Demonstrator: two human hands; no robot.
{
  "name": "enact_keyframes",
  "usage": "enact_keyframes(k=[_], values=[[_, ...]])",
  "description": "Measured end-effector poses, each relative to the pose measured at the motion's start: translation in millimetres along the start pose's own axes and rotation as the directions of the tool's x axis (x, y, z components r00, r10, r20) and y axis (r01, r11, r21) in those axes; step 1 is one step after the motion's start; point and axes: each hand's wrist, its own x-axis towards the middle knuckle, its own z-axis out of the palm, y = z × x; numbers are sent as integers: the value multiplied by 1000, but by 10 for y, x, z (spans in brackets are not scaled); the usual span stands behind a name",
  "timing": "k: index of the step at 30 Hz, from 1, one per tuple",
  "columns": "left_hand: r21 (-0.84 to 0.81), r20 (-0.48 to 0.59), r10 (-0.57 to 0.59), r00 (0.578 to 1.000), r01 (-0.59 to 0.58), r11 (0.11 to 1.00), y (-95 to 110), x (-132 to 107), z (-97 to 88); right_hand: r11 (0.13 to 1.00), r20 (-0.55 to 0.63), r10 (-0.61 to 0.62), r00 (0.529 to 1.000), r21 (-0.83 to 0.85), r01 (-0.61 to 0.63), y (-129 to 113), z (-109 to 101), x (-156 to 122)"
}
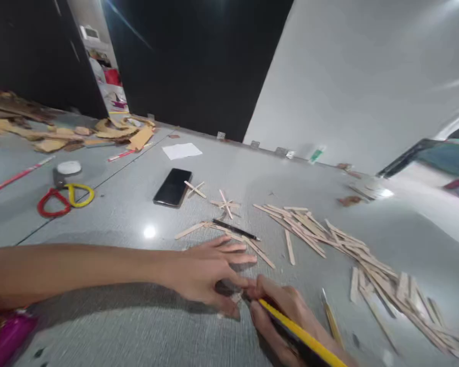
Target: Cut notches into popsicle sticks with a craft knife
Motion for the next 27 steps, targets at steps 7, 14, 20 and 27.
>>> enact_keyframes(k=[7, 14, 20, 27], values=[[-19, -11, -7, 1000, 7, 1000, 10, -36, 8, 1000, -2, -10, 1000, -30, 10, 30, -23, -66], [-27, -3, -25, 1000, 25, 999, 35, -22, 7, 999, -19, -2, 1000, -39, 1, 77, -29, -105], [-25, 8, -32, 999, 32, 999, -12, -40, 8, 1000, -72, 7, 997, -12, -8, 149, 14, -175], [-64, -11, -31, 999, 30, 997, -33, -45, 7, 998, -44, 16, 999, 64, -14, 182, 86, -180]])
